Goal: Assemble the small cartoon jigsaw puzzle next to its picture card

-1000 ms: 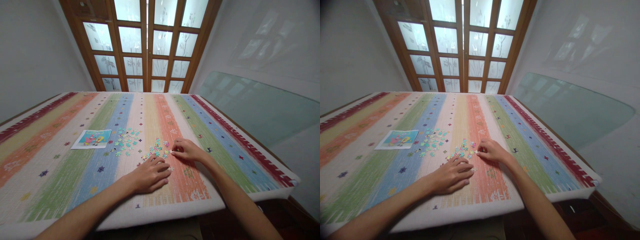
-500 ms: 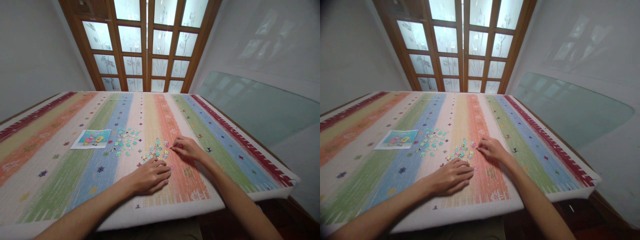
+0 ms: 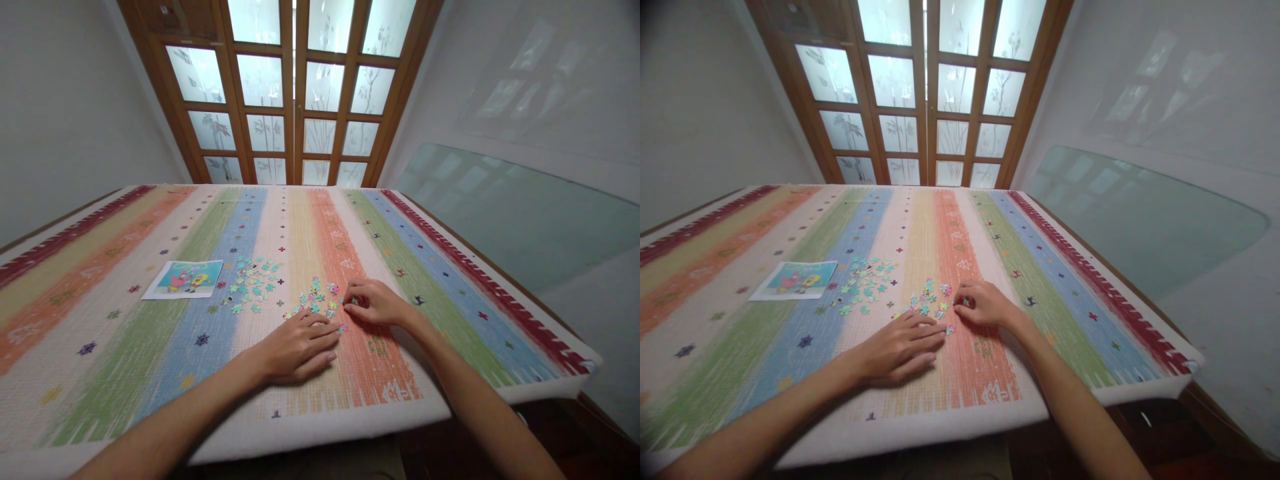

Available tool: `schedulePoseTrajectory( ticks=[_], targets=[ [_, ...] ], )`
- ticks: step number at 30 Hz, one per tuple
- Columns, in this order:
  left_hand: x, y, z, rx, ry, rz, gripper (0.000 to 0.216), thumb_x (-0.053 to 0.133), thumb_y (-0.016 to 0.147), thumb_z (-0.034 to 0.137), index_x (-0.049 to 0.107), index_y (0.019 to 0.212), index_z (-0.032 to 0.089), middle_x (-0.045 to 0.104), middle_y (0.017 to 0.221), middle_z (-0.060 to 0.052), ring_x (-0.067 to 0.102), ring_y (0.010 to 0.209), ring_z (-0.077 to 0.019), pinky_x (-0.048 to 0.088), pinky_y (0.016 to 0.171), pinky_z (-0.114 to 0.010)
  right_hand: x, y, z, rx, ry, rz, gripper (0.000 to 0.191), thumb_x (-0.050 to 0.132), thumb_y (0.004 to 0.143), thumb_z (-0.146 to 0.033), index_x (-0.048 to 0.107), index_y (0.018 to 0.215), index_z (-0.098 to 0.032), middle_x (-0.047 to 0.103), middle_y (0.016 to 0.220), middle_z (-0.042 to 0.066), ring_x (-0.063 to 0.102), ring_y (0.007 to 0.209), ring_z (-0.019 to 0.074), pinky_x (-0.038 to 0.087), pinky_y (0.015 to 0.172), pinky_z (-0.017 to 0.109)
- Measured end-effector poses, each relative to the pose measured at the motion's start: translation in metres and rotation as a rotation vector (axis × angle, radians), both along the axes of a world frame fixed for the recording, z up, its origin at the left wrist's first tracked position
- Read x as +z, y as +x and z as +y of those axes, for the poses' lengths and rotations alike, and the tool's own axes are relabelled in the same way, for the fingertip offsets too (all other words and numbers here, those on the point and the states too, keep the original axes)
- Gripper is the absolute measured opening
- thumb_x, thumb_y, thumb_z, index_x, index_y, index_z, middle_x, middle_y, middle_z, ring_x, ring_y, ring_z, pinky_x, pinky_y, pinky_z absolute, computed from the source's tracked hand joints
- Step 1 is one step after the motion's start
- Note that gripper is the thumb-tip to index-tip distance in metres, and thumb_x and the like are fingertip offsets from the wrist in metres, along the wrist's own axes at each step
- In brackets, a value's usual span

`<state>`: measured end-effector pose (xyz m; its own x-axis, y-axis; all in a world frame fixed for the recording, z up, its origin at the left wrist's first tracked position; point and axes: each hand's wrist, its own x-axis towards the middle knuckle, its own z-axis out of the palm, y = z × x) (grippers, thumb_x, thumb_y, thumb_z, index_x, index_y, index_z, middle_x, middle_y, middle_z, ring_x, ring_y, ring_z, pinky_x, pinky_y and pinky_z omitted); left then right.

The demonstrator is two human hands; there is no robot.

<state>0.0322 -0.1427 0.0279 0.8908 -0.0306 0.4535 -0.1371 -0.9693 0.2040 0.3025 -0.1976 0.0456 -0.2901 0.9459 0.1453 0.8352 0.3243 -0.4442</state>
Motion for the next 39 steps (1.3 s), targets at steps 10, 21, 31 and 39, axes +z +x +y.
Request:
schedulePoseTrajectory(
  ticks=[10, 21, 31, 39],
  targets=[
    [0.011, -0.031, 0.073, 0.347, 0.005, -0.196, 0.024, 0.049, 0.103, 0.023, 0.072, 0.098, 0.018, 0.072, 0.090, -0.008, 0.060, 0.084, -0.0218, 0.050, 0.081, -0.040, -0.009, -0.012, 0.000, 0.096, 0.119, -0.038, 0.023, 0.061, 0.096, -0.028, 0.079, 0.109, -0.022, 0.061, 0.095, 0.009, 0.059, 0.082, 0.0200, 0.049, 0.076, 0.036],
    [0.010, -0.034, 0.074, 0.342, -0.039, 0.078, 0.026, 0.049, 0.103, 0.028, 0.073, 0.100, 0.020, 0.064, 0.094, -0.008, 0.056, 0.089, -0.0233, 0.046, 0.083, -0.039, -0.013, -0.016, 0.003, 0.072, 0.261, -0.116, 0.030, 0.058, 0.103, -0.037, 0.067, 0.128, -0.022, 0.066, 0.129, 0.014, 0.058, 0.118, 0.0299, 0.049, 0.103, 0.050],
    [0.003, -0.031, 0.073, 0.330, 0.111, 0.114, 0.028, 0.047, 0.107, 0.033, 0.070, 0.102, 0.019, 0.063, 0.095, -0.008, 0.053, 0.084, -0.0216, 0.044, 0.080, -0.037, -0.016, -0.016, 0.005, 0.090, 0.210, -0.131, 0.038, 0.054, 0.105, -0.038, 0.063, 0.139, -0.024, 0.069, 0.135, 0.009, 0.056, 0.131, 0.0288, 0.047, 0.110, 0.051],
    [-0.003, -0.022, 0.070, 0.337, 0.143, 0.051, 0.033, 0.040, 0.109, 0.030, 0.070, 0.102, 0.018, 0.064, 0.093, -0.008, 0.053, 0.083, -0.0218, 0.045, 0.077, -0.036, -0.029, -0.041, 0.011, 0.100, 0.152, -0.229, 0.050, 0.046, 0.107, -0.050, 0.056, 0.150, -0.025, 0.048, 0.160, 0.009, 0.037, 0.149, 0.0312, 0.031, 0.122, 0.056]
  ],
)
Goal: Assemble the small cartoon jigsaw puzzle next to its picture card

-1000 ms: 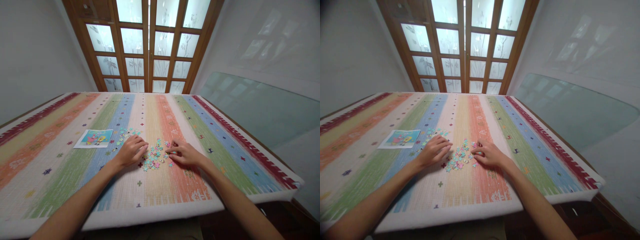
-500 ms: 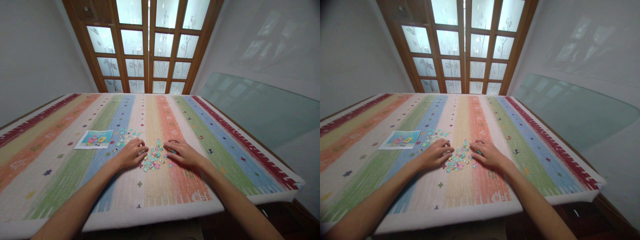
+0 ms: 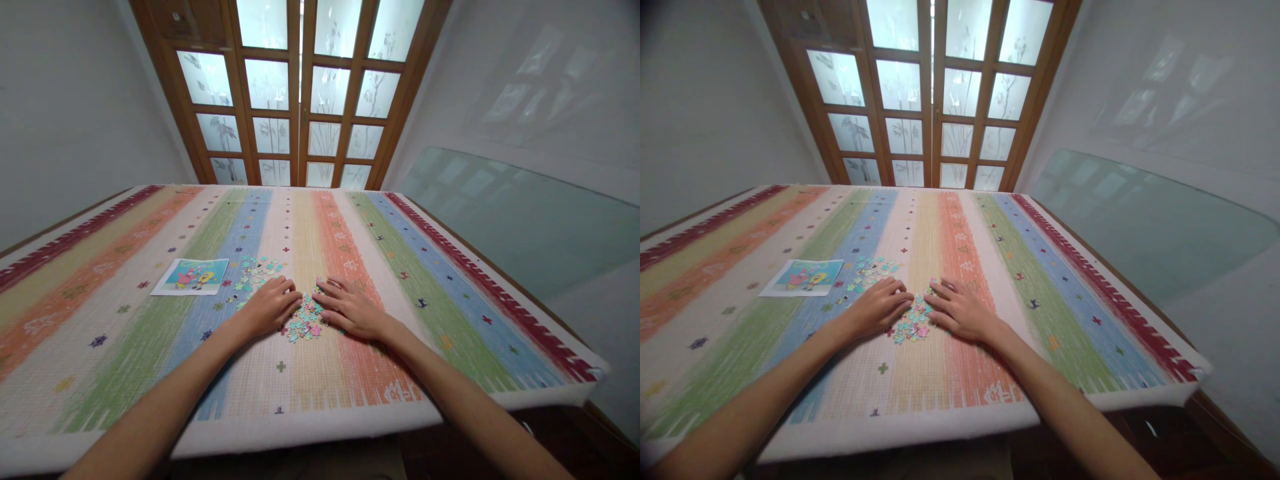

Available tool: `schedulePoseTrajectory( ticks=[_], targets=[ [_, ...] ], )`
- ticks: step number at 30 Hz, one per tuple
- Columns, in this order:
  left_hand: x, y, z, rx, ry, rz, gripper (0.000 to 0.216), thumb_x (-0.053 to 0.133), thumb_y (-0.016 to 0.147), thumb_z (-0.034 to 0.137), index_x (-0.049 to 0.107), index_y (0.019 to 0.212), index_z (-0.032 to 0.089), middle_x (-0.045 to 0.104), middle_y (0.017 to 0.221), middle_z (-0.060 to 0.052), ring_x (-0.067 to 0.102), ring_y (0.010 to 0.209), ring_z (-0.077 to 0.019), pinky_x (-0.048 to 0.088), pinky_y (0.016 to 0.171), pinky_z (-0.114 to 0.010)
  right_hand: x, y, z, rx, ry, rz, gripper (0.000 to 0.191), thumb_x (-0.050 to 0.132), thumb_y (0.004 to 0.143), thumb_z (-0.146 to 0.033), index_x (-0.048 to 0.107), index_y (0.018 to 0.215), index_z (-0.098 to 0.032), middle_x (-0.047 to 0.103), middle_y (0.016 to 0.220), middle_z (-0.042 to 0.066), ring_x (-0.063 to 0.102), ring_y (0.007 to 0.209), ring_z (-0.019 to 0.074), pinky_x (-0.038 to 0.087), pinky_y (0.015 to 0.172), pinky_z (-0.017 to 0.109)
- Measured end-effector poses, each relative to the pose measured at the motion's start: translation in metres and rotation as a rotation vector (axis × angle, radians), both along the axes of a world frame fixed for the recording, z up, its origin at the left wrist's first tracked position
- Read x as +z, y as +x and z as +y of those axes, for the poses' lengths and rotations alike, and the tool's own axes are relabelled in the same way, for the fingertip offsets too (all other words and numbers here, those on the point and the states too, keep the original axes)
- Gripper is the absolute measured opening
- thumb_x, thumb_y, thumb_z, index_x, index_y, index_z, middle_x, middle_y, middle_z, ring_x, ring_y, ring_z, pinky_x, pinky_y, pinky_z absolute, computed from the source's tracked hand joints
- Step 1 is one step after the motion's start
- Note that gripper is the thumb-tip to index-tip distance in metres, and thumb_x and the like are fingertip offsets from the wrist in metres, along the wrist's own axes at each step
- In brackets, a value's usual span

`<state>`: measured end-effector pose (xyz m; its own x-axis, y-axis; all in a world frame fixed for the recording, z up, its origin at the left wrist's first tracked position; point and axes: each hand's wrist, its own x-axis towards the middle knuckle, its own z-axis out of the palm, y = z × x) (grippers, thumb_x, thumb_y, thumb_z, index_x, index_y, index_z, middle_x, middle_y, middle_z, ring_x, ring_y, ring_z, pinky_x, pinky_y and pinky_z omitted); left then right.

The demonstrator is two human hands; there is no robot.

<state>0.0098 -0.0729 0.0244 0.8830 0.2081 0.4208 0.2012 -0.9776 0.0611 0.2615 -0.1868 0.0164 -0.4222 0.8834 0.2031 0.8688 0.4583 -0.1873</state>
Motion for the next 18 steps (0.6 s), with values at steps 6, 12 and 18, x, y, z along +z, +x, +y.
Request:
schedulePoseTrajectory(
  ticks=[6, 12, 18],
  targets=[
    [-0.001, 0.007, -0.008, 0.030, -0.057, -0.023, 0.029, 0.043, 0.107, 0.029, 0.070, 0.105, 0.018, 0.065, 0.098, -0.009, 0.056, 0.090, -0.0237, 0.047, 0.083, -0.039, 0.003, -0.003, -0.001, 0.021, -0.009, 0.019, 0.046, 0.043, 0.109, -0.047, 0.058, 0.148, -0.027, 0.053, 0.155, 0.007, 0.044, 0.141, 0.0292, 0.032, 0.119, 0.054],
    [-0.006, 0.018, -0.016, 0.097, -0.180, -0.054, 0.026, 0.048, 0.104, 0.029, 0.069, 0.115, 0.018, 0.066, 0.104, -0.010, 0.057, 0.098, -0.0263, 0.049, 0.090, -0.043, 0.010, -0.004, -0.004, 0.073, 0.001, 0.128, 0.043, 0.046, 0.108, -0.042, 0.062, 0.143, -0.024, 0.062, 0.145, 0.009, 0.051, 0.126, 0.0283, 0.039, 0.111, 0.052],
    [-0.009, 0.023, -0.019, 0.100, -0.247, -0.089, 0.025, 0.049, 0.104, 0.030, 0.071, 0.104, 0.017, 0.068, 0.098, -0.010, 0.057, 0.094, -0.0253, 0.049, 0.089, -0.044, 0.016, -0.006, -0.005, 0.130, -0.021, 0.197, 0.038, 0.048, 0.107, -0.033, 0.064, 0.141, -0.025, 0.065, 0.138, 0.009, 0.054, 0.121, 0.0274, 0.043, 0.107, 0.050]
  ],
)
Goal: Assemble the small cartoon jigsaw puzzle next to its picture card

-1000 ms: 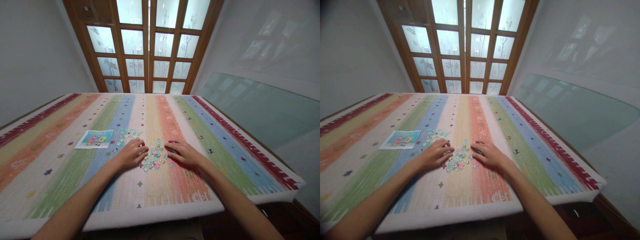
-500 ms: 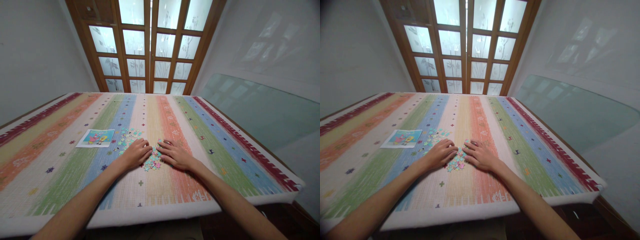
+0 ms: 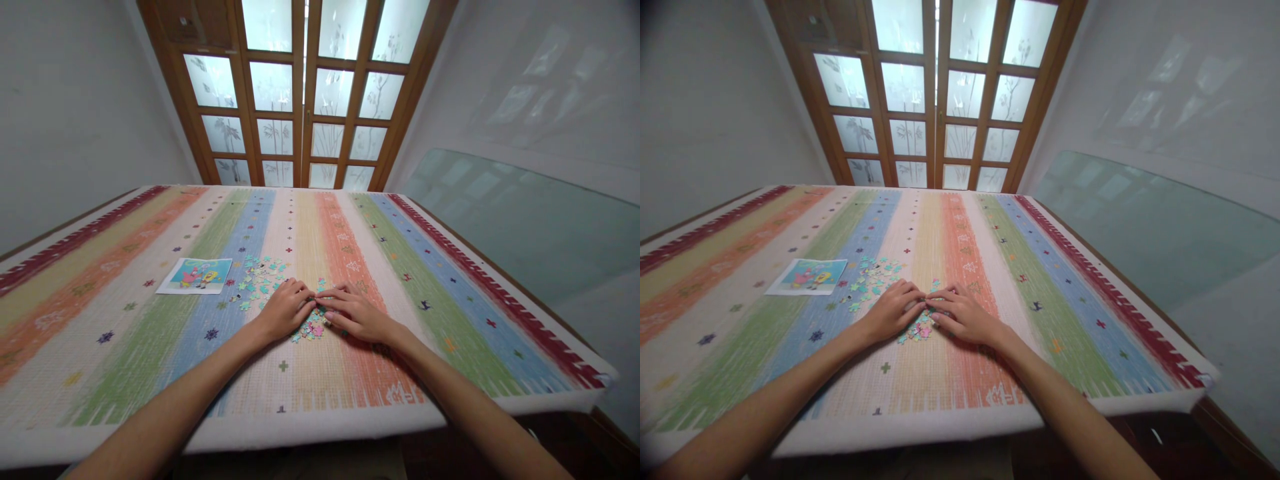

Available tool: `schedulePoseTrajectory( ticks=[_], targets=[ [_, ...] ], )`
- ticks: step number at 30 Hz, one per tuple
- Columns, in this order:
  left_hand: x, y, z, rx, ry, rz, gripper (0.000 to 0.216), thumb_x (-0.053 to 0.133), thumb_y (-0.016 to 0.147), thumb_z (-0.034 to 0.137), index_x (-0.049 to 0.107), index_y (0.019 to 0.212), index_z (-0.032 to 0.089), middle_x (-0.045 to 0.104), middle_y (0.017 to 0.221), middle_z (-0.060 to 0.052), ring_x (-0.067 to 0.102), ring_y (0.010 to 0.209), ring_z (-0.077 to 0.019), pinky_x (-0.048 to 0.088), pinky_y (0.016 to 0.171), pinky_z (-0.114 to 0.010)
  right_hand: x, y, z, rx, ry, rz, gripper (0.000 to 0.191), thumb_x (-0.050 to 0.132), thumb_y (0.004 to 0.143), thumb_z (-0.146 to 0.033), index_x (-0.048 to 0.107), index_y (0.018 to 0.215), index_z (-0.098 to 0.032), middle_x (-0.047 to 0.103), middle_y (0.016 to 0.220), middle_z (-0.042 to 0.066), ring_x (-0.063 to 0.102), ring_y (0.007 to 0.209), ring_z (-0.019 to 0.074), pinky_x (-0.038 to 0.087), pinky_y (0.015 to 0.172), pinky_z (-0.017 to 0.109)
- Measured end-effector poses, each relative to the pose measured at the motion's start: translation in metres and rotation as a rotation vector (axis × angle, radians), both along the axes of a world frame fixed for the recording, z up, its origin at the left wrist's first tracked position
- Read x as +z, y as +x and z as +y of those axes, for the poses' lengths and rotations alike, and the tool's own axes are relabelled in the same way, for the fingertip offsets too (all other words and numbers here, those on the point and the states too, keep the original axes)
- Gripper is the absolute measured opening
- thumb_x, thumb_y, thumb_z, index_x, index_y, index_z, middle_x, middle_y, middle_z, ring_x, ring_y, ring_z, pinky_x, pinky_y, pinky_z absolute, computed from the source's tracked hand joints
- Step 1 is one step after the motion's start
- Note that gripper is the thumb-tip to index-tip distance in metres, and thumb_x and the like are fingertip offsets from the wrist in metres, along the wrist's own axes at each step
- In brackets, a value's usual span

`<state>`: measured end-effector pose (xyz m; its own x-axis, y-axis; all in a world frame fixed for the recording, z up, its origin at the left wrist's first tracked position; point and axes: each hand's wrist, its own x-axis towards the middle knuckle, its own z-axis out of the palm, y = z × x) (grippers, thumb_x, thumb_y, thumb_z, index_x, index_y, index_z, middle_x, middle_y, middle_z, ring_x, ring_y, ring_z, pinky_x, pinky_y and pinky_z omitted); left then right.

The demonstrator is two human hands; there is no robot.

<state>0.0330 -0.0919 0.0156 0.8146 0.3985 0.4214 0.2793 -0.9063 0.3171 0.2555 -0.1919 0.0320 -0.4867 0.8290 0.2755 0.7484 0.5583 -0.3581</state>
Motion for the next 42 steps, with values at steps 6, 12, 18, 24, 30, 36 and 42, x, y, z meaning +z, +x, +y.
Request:
schedulePoseTrajectory(
  ticks=[6, 12, 18, 24, 30, 36, 42],
  targets=[
    [0.006, 0.000, -0.001, -0.011, -0.078, -0.052, 0.022, 0.052, 0.102, 0.026, 0.068, 0.090, 0.018, 0.066, 0.086, -0.007, 0.057, 0.089, -0.0238, 0.048, 0.085, -0.040, 0.001, 0.000, -0.002, 0.009, -0.017, 0.028, 0.042, 0.051, 0.106, -0.033, 0.058, 0.146, -0.027, 0.064, 0.141, 0.009, 0.055, 0.122, 0.0264, 0.045, 0.108, 0.050],
    [0.019, -0.017, 0.026, 0.129, -0.049, -0.110, 0.019, 0.052, 0.100, 0.026, 0.062, 0.085, 0.019, 0.066, 0.086, -0.006, 0.056, 0.087, -0.0227, 0.046, 0.089, -0.042, -0.005, 0.006, -0.001, -0.060, 0.032, 0.040, 0.038, 0.055, 0.105, -0.035, 0.063, 0.140, -0.023, 0.056, 0.150, 0.013, 0.051, 0.133, 0.0279, 0.042, 0.113, 0.054],
    [0.037, -0.067, 0.080, 0.533, -0.060, -0.084, 0.023, 0.055, 0.093, 0.036, 0.065, 0.080, 0.020, 0.069, 0.085, -0.007, 0.061, 0.091, -0.0256, 0.048, 0.092, -0.040, -0.009, 0.011, -0.001, -0.089, 0.052, 0.039, 0.031, 0.057, 0.103, -0.032, 0.069, 0.131, -0.025, 0.059, 0.145, 0.013, 0.053, 0.130, 0.0289, 0.045, 0.110, 0.056],
    [0.044, -0.112, 0.114, 0.741, -0.158, 0.126, 0.026, 0.062, 0.077, 0.044, 0.069, 0.066, 0.021, 0.074, 0.085, -0.010, 0.067, 0.091, -0.0317, 0.050, 0.089, -0.041, -0.008, 0.011, 0.000, -0.101, 0.069, 0.050, 0.028, 0.055, 0.103, -0.031, 0.070, 0.126, -0.024, 0.060, 0.141, 0.013, 0.052, 0.130, 0.0289, 0.045, 0.109, 0.054],
    [0.040, -0.117, 0.118, 0.725, -0.164, 0.222, 0.030, 0.061, 0.075, 0.048, 0.073, 0.065, 0.022, 0.074, 0.079, -0.010, 0.069, 0.087, -0.0327, 0.053, 0.083, -0.040, -0.007, 0.014, 0.000, -0.116, 0.068, 0.029, 0.027, 0.058, 0.102, -0.032, 0.071, 0.124, -0.023, 0.060, 0.141, 0.013, 0.055, 0.126, 0.0297, 0.046, 0.107, 0.055],
    [0.038, -0.119, 0.121, 0.719, -0.148, 0.219, 0.030, 0.061, 0.074, 0.046, 0.075, 0.069, 0.020, 0.075, 0.086, -0.013, 0.068, 0.090, -0.0338, 0.052, 0.088, -0.042, -0.008, 0.015, 0.000, -0.125, 0.065, 0.020, 0.026, 0.058, 0.103, -0.032, 0.071, 0.124, -0.026, 0.061, 0.140, 0.012, 0.055, 0.127, 0.0300, 0.046, 0.107, 0.055],
    [0.039, -0.118, 0.118, 0.727, -0.198, 0.218, 0.032, 0.060, 0.074, 0.049, 0.075, 0.066, 0.021, 0.074, 0.084, -0.011, 0.068, 0.084, -0.0313, 0.053, 0.079, -0.037, -0.006, 0.015, 0.000, -0.138, 0.070, 0.004, 0.027, 0.058, 0.102, -0.031, 0.071, 0.125, -0.027, 0.062, 0.139, 0.012, 0.056, 0.126, 0.0313, 0.047, 0.105, 0.055]
  ],
)
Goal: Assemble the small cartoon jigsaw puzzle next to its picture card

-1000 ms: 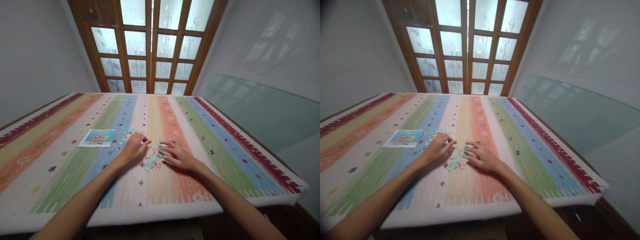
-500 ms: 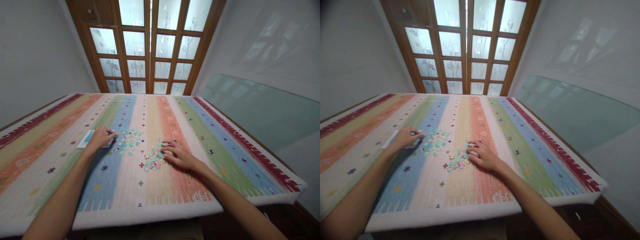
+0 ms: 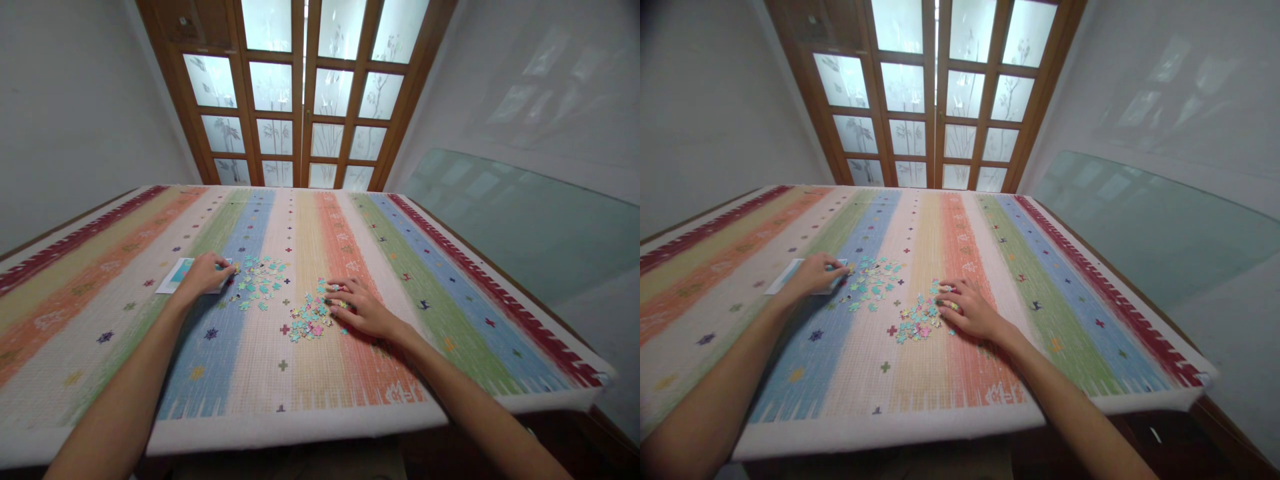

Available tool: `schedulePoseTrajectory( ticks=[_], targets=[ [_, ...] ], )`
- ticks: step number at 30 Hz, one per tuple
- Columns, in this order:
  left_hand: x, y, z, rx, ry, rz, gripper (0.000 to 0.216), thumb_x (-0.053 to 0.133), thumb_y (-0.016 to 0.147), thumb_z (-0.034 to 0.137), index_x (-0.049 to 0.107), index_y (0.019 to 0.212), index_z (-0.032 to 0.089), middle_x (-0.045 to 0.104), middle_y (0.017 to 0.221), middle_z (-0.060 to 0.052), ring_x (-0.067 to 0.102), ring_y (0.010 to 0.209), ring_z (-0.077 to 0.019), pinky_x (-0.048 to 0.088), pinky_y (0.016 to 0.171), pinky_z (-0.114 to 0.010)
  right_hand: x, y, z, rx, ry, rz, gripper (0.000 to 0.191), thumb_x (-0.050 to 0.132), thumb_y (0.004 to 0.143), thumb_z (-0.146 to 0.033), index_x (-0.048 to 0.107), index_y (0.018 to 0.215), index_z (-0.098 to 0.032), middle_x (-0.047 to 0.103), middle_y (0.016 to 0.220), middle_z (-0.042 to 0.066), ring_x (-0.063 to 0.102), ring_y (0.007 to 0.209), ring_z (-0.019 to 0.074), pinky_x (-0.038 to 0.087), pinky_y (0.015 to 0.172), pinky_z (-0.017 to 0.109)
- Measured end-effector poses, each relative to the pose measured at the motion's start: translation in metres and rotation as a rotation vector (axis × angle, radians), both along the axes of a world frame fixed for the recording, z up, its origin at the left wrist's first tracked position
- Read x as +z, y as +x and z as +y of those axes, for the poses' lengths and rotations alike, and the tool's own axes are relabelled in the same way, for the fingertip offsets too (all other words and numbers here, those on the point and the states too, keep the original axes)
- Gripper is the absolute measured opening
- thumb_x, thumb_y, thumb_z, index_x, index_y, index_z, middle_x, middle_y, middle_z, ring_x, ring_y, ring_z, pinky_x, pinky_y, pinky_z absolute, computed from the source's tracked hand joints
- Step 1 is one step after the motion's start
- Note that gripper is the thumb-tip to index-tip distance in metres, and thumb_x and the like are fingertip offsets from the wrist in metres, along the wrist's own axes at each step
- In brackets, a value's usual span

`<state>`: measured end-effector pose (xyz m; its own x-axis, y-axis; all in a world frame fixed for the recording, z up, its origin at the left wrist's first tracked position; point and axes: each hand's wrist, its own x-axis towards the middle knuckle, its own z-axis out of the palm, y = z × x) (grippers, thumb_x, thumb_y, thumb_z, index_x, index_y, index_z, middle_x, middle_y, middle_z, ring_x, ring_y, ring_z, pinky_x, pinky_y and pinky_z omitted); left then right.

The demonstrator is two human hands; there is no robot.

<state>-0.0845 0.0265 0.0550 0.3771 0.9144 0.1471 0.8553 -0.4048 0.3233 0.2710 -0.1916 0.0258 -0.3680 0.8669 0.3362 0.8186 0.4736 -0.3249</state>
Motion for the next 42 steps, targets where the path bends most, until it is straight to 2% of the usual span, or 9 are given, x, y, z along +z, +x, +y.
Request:
schedulePoseTrajectory(
  ticks=[9, 15, 28, 42],
  targets=[
    [-0.0055, 0.0059, -0.0055, -0.049, 0.107, 0.041, 0.026, 0.062, 0.073, 0.043, 0.070, 0.061, 0.022, 0.071, 0.081, -0.011, 0.065, 0.090, -0.0326, 0.050, 0.092, -0.042, -0.0013, 0.0015, 0.0000, 0.004, 0.035, 0.032, 0.027, 0.055, 0.103, -0.033, 0.072, 0.122, -0.024, 0.064, 0.136, 0.013, 0.057, 0.123, 0.0304, 0.047, 0.104, 0.055],
    [-0.0064, 0.0060, -0.0065, -0.079, 0.091, 0.040, 0.026, 0.061, 0.074, 0.043, 0.072, 0.061, 0.022, 0.073, 0.084, -0.013, 0.064, 0.092, -0.0334, 0.048, 0.095, -0.044, -0.0040, 0.0034, 0.0007, -0.012, 0.043, 0.011, 0.026, 0.056, 0.103, -0.033, 0.073, 0.121, -0.024, 0.065, 0.135, 0.013, 0.058, 0.121, 0.0302, 0.048, 0.103, 0.054],
    [-0.0043, 0.0075, -0.0093, -0.091, 0.094, 0.123, 0.032, 0.059, 0.078, 0.045, 0.076, 0.070, 0.019, 0.075, 0.089, -0.014, 0.066, 0.092, -0.0327, 0.050, 0.092, -0.040, -0.0044, 0.0033, 0.0018, -0.012, 0.060, -0.017, 0.022, 0.060, 0.102, -0.030, 0.078, 0.111, -0.023, 0.074, 0.119, 0.011, 0.061, 0.110, 0.0282, 0.051, 0.098, 0.051],
    [-0.0059, 0.0055, -0.0068, -0.117, 0.095, 0.116, 0.032, 0.061, 0.078, 0.045, 0.077, 0.071, 0.018, 0.076, 0.087, -0.016, 0.067, 0.091, -0.0350, 0.050, 0.086, -0.041, -0.0062, 0.0030, 0.0024, -0.001, 0.068, 0.003, 0.025, 0.056, 0.103, -0.028, 0.078, 0.115, -0.022, 0.076, 0.120, 0.010, 0.061, 0.107, 0.0280, 0.050, 0.096, 0.051]
  ],
)
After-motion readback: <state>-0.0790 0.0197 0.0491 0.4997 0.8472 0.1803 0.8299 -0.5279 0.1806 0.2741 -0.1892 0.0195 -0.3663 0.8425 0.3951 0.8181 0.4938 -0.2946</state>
